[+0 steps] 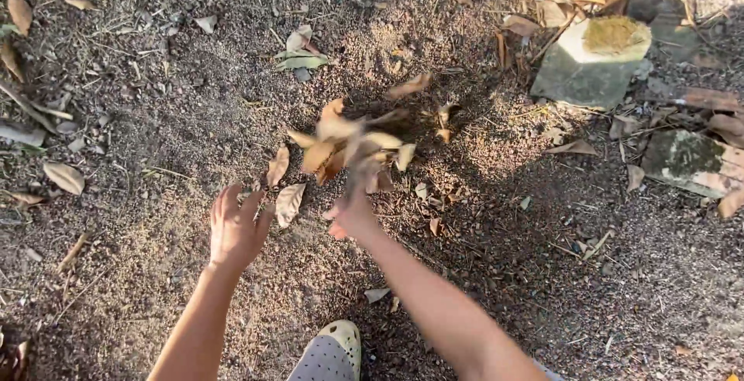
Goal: Clearing dried leaves and debris from the ground using a hand rake or similar tool.
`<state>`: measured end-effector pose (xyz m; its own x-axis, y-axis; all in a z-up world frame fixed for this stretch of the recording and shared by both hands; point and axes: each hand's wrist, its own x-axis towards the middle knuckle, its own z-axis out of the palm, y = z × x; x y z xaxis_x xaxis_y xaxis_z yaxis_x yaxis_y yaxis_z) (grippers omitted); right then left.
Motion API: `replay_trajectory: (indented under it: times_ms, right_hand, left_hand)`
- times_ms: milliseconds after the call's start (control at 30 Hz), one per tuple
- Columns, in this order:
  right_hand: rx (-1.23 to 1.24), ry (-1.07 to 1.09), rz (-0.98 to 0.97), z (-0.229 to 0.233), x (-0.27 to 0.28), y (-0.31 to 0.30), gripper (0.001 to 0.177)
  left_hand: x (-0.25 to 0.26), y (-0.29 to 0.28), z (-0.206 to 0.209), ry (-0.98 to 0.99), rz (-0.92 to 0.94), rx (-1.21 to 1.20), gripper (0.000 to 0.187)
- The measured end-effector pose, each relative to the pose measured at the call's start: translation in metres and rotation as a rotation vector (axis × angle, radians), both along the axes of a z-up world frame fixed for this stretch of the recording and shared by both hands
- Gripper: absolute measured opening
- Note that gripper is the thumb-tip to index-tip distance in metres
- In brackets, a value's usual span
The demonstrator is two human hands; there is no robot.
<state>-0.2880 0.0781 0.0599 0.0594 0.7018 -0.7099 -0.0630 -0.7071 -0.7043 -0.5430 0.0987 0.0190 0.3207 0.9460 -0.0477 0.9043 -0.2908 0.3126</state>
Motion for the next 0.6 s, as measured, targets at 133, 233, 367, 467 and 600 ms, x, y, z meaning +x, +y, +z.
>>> replay_trajectory:
  times_ms: [133, 233, 367, 467, 600]
  right_hand:
    - [-0.162, 0.364, 0.111, -0.006, -0.042, -0.037, 0.05]
    - [-0.031, 0.212, 0.138, 0.031, 0.0, -0.034, 0.055]
    - [-0.017, -0.157, -0.083, 0.022, 0.105, -0.023, 0.053]
    - [-0.064, -0.201, -0.327, 0.011, 0.179, -0.022, 0.062]
    - [-0.037, -0.192, -0.486, -0.019, 0.244, -0.031, 0.042]
  left_hand:
    - [0.015, 0.011, 0.007, -0.05, 0.017, 0.165, 0.047]
    - [0.023, 0.015, 0.006, -0.13, 0.106, 0.302, 0.052]
    - [0.062, 0.007, -0.002, -0.043, -0.011, 0.114, 0.063]
    - [0.117, -0.006, 0.042, 0.238, -0.35, -0.328, 0.059]
    - [0.132, -0.017, 0.045, 0.617, -0.771, -0.636, 0.058]
